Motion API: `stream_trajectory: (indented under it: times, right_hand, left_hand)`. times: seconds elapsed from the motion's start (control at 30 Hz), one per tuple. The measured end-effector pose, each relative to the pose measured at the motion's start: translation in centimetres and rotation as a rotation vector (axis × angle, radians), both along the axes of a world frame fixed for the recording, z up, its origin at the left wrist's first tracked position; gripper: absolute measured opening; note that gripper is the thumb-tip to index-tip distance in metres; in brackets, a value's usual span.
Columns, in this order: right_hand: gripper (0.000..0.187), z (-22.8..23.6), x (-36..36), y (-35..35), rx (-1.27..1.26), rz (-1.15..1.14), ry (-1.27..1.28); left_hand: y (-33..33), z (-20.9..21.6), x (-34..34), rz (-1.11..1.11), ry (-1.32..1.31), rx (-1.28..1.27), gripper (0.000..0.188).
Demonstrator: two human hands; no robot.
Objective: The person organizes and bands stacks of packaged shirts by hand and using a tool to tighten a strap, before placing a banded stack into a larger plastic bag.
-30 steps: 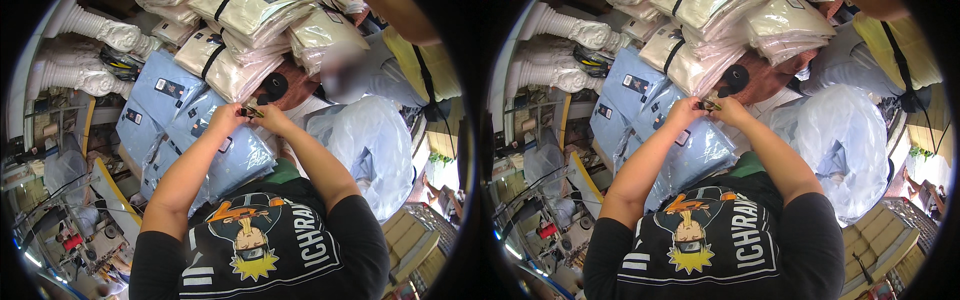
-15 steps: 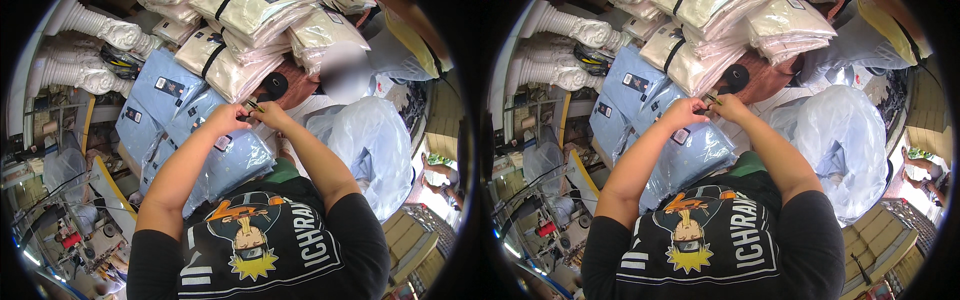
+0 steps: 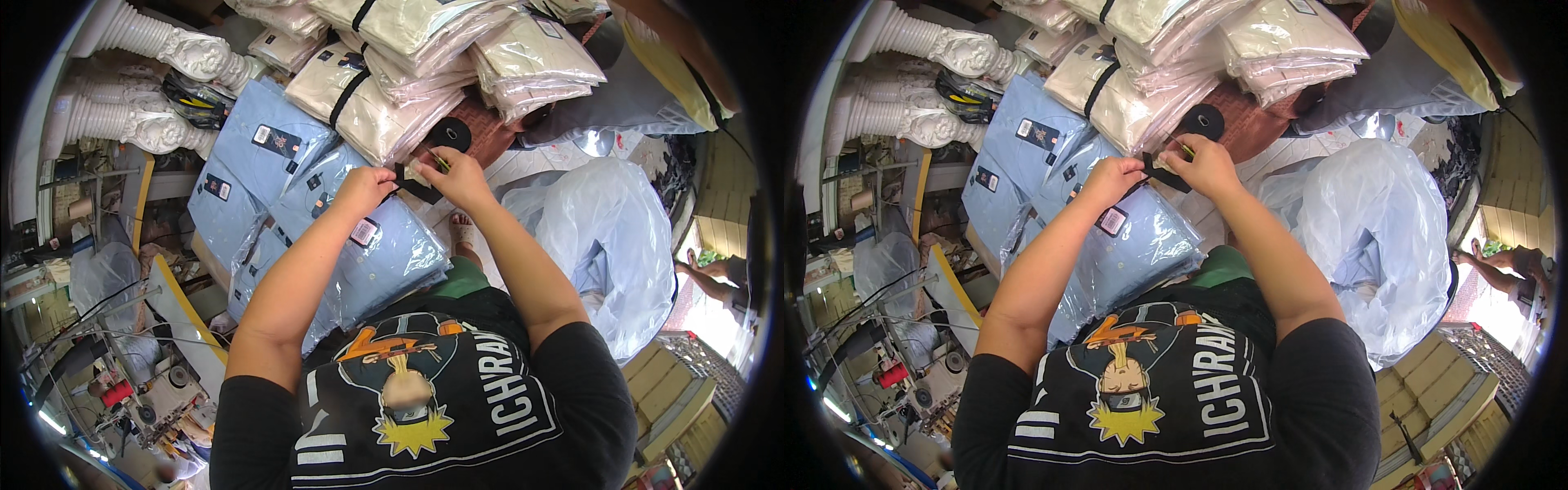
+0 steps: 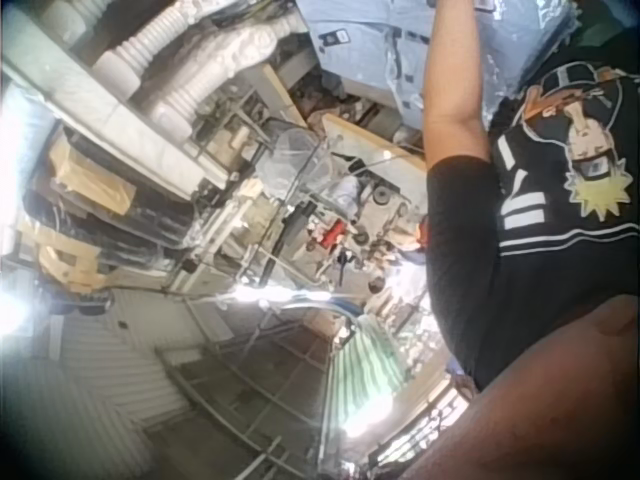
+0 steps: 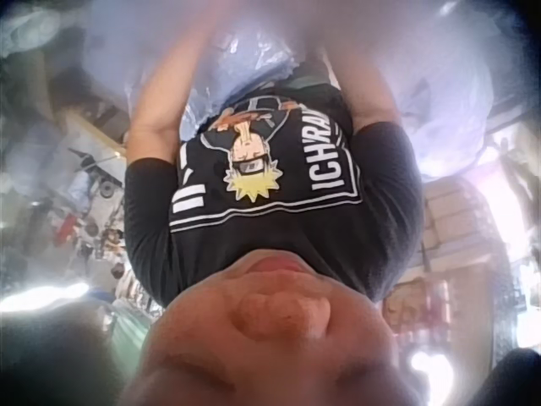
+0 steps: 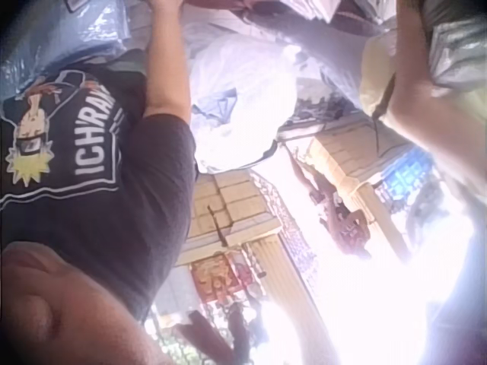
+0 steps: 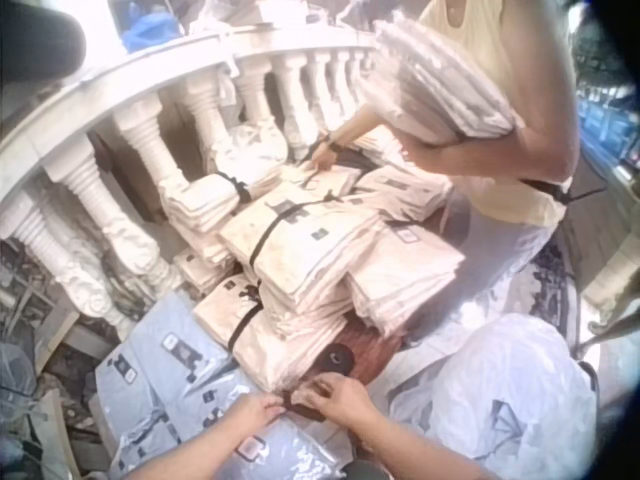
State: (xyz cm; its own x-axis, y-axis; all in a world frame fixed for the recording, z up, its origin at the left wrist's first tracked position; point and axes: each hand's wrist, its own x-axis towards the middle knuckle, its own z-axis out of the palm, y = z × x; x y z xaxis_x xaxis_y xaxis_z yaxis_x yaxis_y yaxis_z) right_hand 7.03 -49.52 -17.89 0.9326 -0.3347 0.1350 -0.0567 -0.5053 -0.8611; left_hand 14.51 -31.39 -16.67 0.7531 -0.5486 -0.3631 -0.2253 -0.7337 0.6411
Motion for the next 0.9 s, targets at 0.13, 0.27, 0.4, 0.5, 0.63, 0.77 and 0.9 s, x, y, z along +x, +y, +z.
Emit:
stream_trajectory:
  times: [0.13, 0.27, 0.4, 0.5, 0.63, 0.77, 0.9]
  right_hand:
    - [0.03, 1.0, -0.4, -0.3, 0.294, 0.426, 0.583]
    - [0.024, -3.9, -1.1, 2.9, 0.329, 0.263, 0.317]
    - [0.016, -4.8, -0.4, 4.4, 0.765, 0.159, 0.343]
    - [0.014, -5.7, -0.4, 4.6, 0.832, 0.113, 0.363]
    - [0.014, -6.7, -0.6, 4.5, 0.842, 0.117, 0.298]
    - [0.015, -6.5, -0.9, 4.2, 0.694, 0.028, 0.309]
    - [0.023, -6.8, -1.0, 4.3, 0.282, 0.082, 0.334]
  left_hand:
    - [-0.1, -0.1, 0.1, 0.028, 0.011, -0.003, 0.024]
    - [0.1, -1.7, 0.5, 0.044, 0.071, -0.083, 0.025]
    - [-0.3, 0.1, -0.4, 0.12, 0.025, -0.168, 0.027]
    - [-0.2, 1.5, -1.3, 0.109, -0.131, -0.104, 0.027]
    - [1.1, 0.6, -2.2, -0.133, -0.537, 0.083, 0.026]
    - [0.8, -0.2, -2.6, -0.06, -0.476, 0.006, 0.02]
    - [2.2, -0.9, -2.8, 0.12, -0.286, -0.103, 0.015]
